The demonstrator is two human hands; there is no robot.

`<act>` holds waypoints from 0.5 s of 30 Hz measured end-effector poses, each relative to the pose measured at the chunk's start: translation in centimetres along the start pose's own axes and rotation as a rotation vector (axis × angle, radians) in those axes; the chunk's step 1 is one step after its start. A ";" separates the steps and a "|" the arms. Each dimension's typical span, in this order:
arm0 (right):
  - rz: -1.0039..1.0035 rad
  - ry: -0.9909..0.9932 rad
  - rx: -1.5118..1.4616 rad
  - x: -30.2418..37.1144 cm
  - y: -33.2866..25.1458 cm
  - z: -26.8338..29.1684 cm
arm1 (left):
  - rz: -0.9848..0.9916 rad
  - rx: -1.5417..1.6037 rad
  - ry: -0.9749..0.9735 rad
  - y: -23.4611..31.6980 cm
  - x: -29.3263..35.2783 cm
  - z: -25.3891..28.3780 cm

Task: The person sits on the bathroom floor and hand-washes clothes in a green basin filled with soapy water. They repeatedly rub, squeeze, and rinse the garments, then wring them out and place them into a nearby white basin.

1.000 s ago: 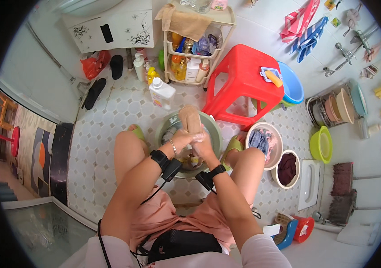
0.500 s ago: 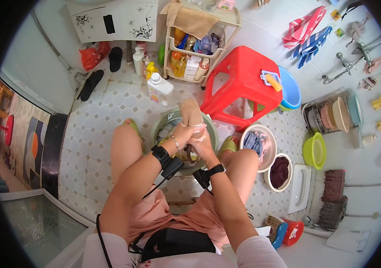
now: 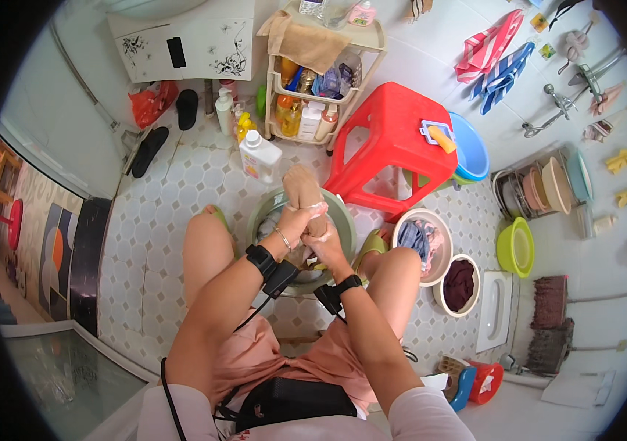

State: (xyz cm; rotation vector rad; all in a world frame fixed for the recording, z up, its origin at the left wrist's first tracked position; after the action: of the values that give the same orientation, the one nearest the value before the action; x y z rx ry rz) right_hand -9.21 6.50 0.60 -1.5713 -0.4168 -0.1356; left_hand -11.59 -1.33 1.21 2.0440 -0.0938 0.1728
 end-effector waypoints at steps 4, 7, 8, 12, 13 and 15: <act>-0.032 0.043 0.031 -0.7 2.6 0.6 | -0.023 0.108 -0.012 1.4 -0.2 -0.5; 0.007 0.039 -0.010 -0.9 3.3 1.1 | -0.014 0.108 0.003 1.5 -0.1 -0.6; 0.054 0.060 0.089 -0.9 3.1 1.2 | -0.009 0.074 0.019 1.5 -0.1 -0.5; -0.048 0.077 0.303 -1.1 6.3 1.8 | 0.030 0.028 0.016 1.7 0.3 -0.6; -0.154 0.091 0.295 -0.9 7.1 1.8 | 0.010 0.069 0.018 2.1 0.1 -0.4; -0.260 0.101 0.287 -0.6 8.3 1.4 | -0.010 0.110 0.023 2.5 -0.3 0.2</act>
State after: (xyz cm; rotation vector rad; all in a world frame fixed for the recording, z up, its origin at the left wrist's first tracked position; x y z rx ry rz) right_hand -7.12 7.86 -7.43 -1.2189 -0.5354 -0.3395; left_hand -12.18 -2.64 3.29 2.1513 -0.0609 0.1986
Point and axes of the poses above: each hand's wrist, its own x-axis away from the middle knuckle, its own z-axis out of the back of the hand, y = z × x, the point moved 10 cm from there along -x, towards the middle knuckle, and after that the axes turned 14 degrees about -z, right-handed, at the moved point
